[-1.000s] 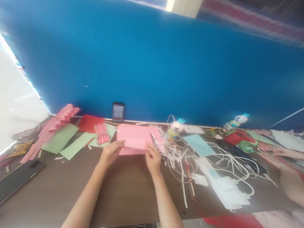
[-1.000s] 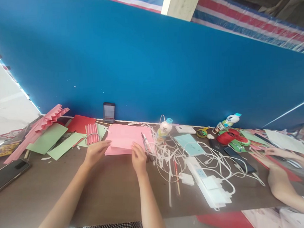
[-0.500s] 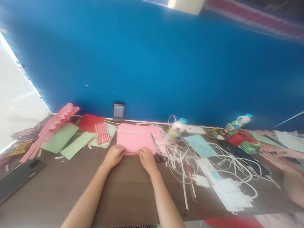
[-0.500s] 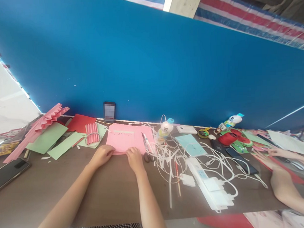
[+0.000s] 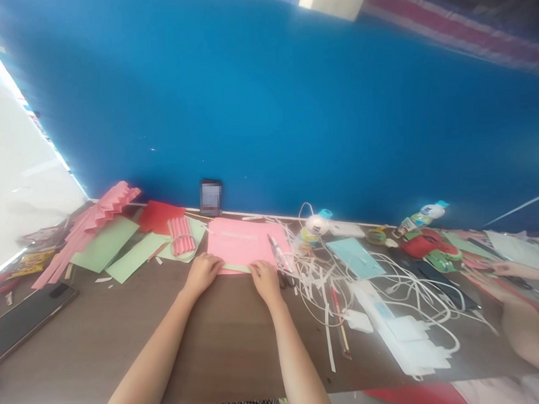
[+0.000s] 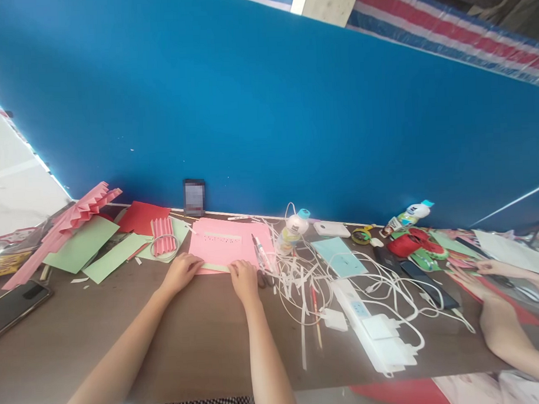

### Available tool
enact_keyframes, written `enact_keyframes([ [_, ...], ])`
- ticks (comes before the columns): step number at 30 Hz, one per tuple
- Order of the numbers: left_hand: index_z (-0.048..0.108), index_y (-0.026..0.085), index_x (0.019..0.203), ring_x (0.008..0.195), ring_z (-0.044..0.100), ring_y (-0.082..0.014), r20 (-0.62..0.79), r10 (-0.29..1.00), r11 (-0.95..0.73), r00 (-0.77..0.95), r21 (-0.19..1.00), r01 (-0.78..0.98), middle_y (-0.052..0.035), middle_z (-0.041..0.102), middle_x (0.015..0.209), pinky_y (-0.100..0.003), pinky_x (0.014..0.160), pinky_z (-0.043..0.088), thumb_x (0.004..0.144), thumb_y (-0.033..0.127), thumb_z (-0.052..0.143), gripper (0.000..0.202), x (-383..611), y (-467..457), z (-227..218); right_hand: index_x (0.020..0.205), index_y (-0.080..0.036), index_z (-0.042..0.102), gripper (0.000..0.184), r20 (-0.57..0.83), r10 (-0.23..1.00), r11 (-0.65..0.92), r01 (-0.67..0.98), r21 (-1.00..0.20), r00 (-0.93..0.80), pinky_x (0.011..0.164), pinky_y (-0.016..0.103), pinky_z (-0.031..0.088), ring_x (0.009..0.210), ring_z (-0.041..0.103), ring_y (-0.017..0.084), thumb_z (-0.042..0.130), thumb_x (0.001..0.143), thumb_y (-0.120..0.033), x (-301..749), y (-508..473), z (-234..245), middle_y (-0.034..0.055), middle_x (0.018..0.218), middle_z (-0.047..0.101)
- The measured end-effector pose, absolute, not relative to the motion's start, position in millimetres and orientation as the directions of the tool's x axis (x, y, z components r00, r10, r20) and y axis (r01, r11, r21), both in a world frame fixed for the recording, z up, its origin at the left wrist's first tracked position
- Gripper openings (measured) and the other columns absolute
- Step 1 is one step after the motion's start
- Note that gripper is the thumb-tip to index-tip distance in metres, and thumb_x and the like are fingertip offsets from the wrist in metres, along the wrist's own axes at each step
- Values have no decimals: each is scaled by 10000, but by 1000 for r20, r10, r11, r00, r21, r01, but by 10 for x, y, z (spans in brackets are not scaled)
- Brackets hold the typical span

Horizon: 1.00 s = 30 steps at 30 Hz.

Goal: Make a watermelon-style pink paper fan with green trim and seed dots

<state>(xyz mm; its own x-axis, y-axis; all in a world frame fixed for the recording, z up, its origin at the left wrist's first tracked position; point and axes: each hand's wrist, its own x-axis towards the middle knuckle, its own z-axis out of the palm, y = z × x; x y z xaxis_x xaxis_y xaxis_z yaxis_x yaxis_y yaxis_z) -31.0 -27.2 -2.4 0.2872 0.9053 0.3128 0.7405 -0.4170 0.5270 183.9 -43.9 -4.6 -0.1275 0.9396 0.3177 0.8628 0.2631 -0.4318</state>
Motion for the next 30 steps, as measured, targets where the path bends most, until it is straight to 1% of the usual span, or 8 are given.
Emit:
enact_keyframes([
  [3,645,201,809,759,512,-185,314,920,-370,233,505,780,-33,652,794,-288,684,355,847,333,435,250,-295,-267,-43,768,-188,602,260,324,942,232,869,-438,-88,719,282,331,791,543,176,400,860,-324,1825,-418,-84,46,791,637],
  [7,641,198,805,744,505,-183,310,930,-331,197,478,814,-31,645,764,-280,657,344,825,326,479,207,-281,-268,-45,746,-185,594,243,330,941,214,880,-425,-69,712,274,312,772,545,165,419,852,-317,1805,-402,-112,36,775,636],
  [13,638,202,765,716,500,-180,299,937,-314,182,484,817,-21,622,698,-276,631,335,791,291,526,145,-267,-280,-22,747,-186,567,223,336,940,203,885,-418,-57,687,269,300,745,544,169,425,853,-320,1794,-392,-111,25,750,627],
  [18,636,210,771,727,500,-184,286,941,-300,179,469,831,-23,623,716,-283,642,333,794,279,520,137,-255,-282,-26,770,-170,542,235,364,931,152,916,-371,-7,676,277,299,730,537,182,411,855,-346,1762,-390,-124,44,743,607],
  [21,633,215,788,725,493,-185,280,944,-289,175,447,846,-24,625,743,-287,642,322,806,286,507,146,-242,-291,-28,798,-169,534,216,359,933,114,933,-341,17,684,289,290,741,526,194,405,857,-330,1732,-390,-137,48,756,600],
  [27,632,223,826,761,491,-196,275,945,-284,177,423,861,-34,625,798,-296,658,310,830,304,478,174,-231,-306,-31,834,-177,543,156,315,949,112,919,-378,14,711,305,302,788,516,203,443,842,-296,1732,-383,-147,45,806,599],
  [30,629,229,832,761,492,-195,271,946,-285,178,431,856,-28,624,795,-293,662,312,831,299,478,167,-232,-303,-41,869,-173,565,158,374,927,115,937,-331,19,743,340,315,813,507,219,443,841,-270,1718,-409,-116,72,840,591],
])
